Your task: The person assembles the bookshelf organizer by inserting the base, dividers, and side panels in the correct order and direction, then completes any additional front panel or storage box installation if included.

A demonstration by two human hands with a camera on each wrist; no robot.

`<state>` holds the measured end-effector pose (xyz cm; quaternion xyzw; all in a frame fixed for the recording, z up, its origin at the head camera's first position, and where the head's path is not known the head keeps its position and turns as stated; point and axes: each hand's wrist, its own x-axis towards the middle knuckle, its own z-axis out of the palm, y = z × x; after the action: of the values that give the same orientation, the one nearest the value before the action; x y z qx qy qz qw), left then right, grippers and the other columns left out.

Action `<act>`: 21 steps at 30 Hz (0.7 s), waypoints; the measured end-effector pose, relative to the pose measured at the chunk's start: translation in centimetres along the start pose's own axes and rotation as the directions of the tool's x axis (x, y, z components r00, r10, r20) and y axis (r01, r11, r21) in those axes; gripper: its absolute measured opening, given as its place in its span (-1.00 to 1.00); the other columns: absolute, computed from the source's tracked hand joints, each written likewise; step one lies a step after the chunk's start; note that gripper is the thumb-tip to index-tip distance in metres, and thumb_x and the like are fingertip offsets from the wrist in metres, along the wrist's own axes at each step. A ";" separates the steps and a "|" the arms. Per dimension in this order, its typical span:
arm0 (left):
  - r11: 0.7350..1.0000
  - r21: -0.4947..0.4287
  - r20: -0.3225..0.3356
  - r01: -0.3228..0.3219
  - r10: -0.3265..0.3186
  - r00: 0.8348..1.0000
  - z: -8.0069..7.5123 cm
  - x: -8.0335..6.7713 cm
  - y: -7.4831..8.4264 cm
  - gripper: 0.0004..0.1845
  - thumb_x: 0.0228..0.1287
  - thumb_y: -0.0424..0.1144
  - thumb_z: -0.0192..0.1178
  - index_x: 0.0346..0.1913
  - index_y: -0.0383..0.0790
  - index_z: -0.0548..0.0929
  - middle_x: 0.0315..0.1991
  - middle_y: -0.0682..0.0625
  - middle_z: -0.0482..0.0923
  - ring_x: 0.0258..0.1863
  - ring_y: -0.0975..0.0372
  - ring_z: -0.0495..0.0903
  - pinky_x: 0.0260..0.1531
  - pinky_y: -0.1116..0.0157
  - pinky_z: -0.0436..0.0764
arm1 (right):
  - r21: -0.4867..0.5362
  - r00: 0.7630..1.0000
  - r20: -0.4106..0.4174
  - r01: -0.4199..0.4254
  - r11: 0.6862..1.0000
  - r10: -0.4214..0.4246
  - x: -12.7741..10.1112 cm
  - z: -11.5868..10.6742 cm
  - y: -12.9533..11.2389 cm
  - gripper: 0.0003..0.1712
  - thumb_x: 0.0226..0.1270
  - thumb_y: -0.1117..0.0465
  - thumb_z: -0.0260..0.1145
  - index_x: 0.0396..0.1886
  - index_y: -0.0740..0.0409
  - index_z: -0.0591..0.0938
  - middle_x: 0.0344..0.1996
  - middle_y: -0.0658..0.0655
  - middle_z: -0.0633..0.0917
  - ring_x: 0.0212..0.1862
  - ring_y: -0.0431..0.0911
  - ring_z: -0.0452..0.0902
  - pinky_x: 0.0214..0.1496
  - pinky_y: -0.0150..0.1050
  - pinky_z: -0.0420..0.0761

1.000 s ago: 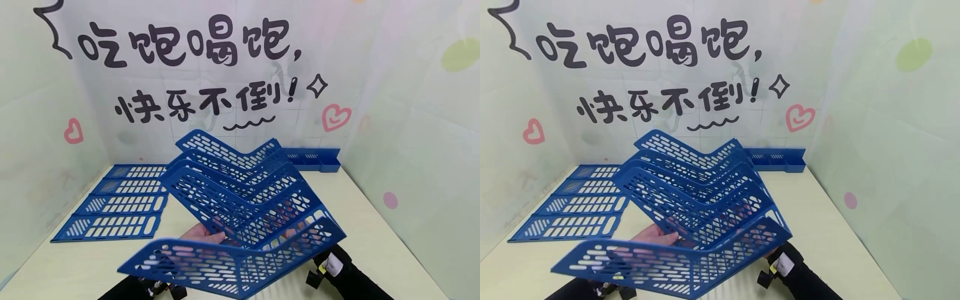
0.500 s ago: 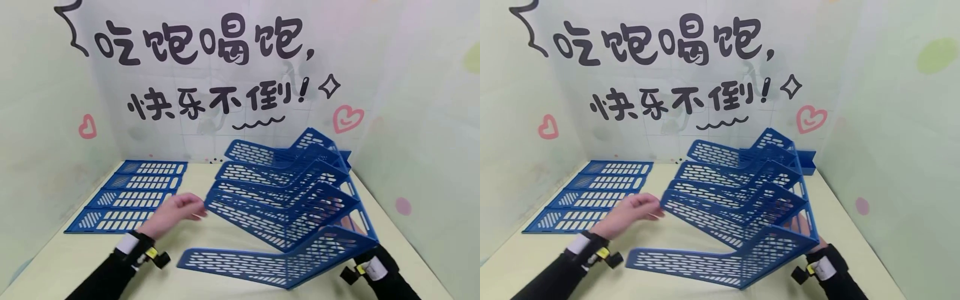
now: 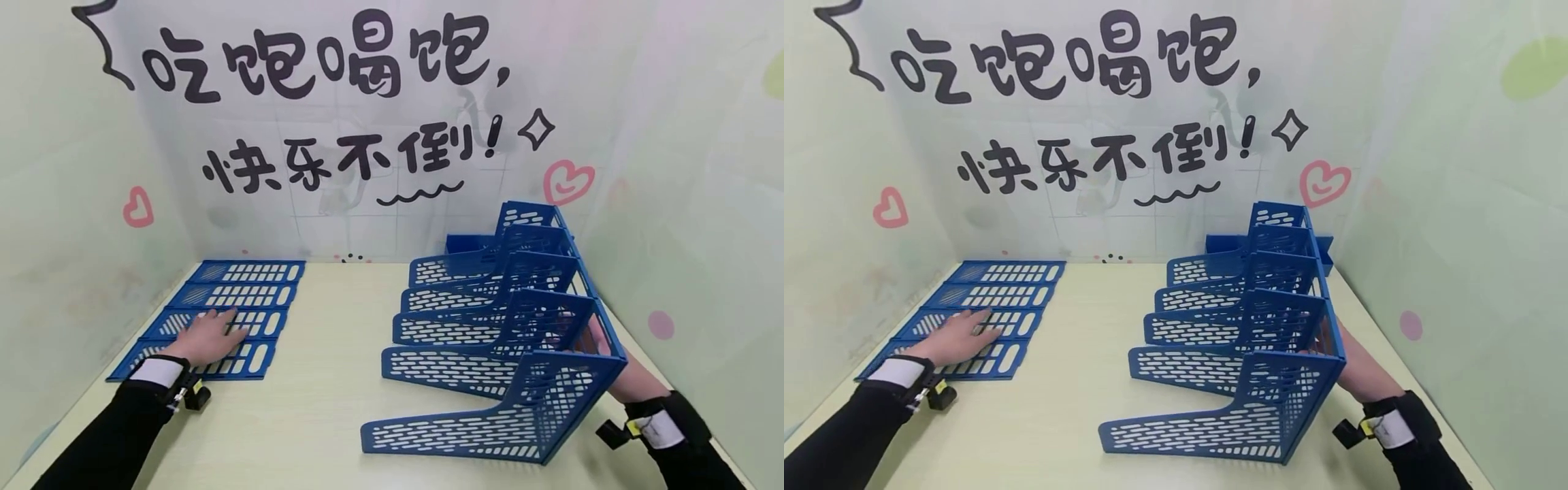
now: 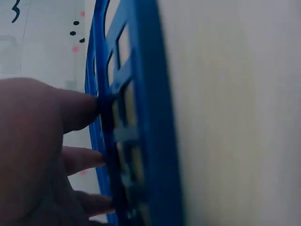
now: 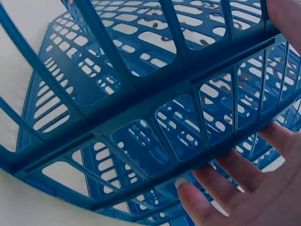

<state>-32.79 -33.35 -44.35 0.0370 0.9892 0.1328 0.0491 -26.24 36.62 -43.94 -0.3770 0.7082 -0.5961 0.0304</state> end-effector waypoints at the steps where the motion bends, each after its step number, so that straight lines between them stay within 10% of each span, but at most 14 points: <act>1: 1.000 0.015 0.011 0.003 -0.003 1.000 0.2 -0.1 0.2 -0.20 0.73 0.11 0.04 0.61 -0.54 0.29 0.52 -0.81 0.08 0.47 -0.80 0.02 0.28 -0.72 0.22 | -0.010 1.000 -0.011 -0.005 1.000 0.005 -0.2 -0.4 0.3 -0.28 0.90 0.25 -0.34 0.86 -0.20 -0.24 0.70 -0.49 0.14 0.62 -0.65 0.06 0.43 -0.65 0.28; 7: 0.996 0.045 0.063 -0.070 0.067 0.996 1.6 -1.6 4.3 -0.28 0.72 0.13 0.05 0.68 -0.26 0.35 0.56 -0.76 0.10 0.49 -0.75 0.09 0.31 -0.69 0.26 | -0.095 0.988 -0.156 -0.022 0.995 0.006 -1.8 -5.7 6.2 0.08 0.46 0.72 0.05 0.85 -0.01 0.03 0.60 -0.39 0.42 0.50 -0.52 0.41 0.37 -0.59 0.43; 13: 0.971 -0.006 0.087 -0.238 0.237 0.968 3.3 -4.1 9.3 -0.33 0.67 0.11 0.14 0.67 -0.10 0.43 0.60 -0.70 0.11 0.52 -0.70 0.13 0.39 -0.67 0.16 | -0.086 0.979 -0.193 -0.082 0.993 0.064 -3.5 -10.3 11.7 0.06 0.62 0.18 0.39 0.86 0.05 -0.03 0.61 -0.30 0.45 0.42 -0.42 0.53 0.27 -0.57 0.52; 15: 0.961 -0.017 0.109 -0.275 0.275 0.955 3.6 -5.0 10.7 -0.33 0.65 0.12 0.18 0.66 -0.05 0.45 0.62 -0.65 0.14 0.53 -0.68 0.15 0.39 -0.67 0.18 | -0.040 0.984 -0.172 -0.051 0.998 0.043 -3.7 -11.0 12.8 0.03 0.63 0.32 0.33 0.85 0.07 -0.05 0.64 -0.26 0.42 0.43 -0.38 0.54 0.30 -0.54 0.54; 21: 0.953 -0.053 0.196 -0.298 0.303 0.933 4.2 -7.3 13.9 -0.32 0.62 0.16 0.24 0.67 0.03 0.45 0.66 -0.54 0.18 0.56 -0.61 0.19 0.41 -0.65 0.18 | -0.110 0.985 -0.080 -0.163 0.980 0.155 -3.2 -7.8 5.7 -0.02 0.62 0.62 0.02 0.85 -0.08 0.04 0.51 -0.33 0.56 0.41 -0.44 0.54 0.22 -0.45 0.61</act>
<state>-24.31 -19.53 -44.06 0.2005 0.9603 0.1455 0.1286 -30.64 44.92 -47.94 -0.2989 0.7703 -0.5624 0.0309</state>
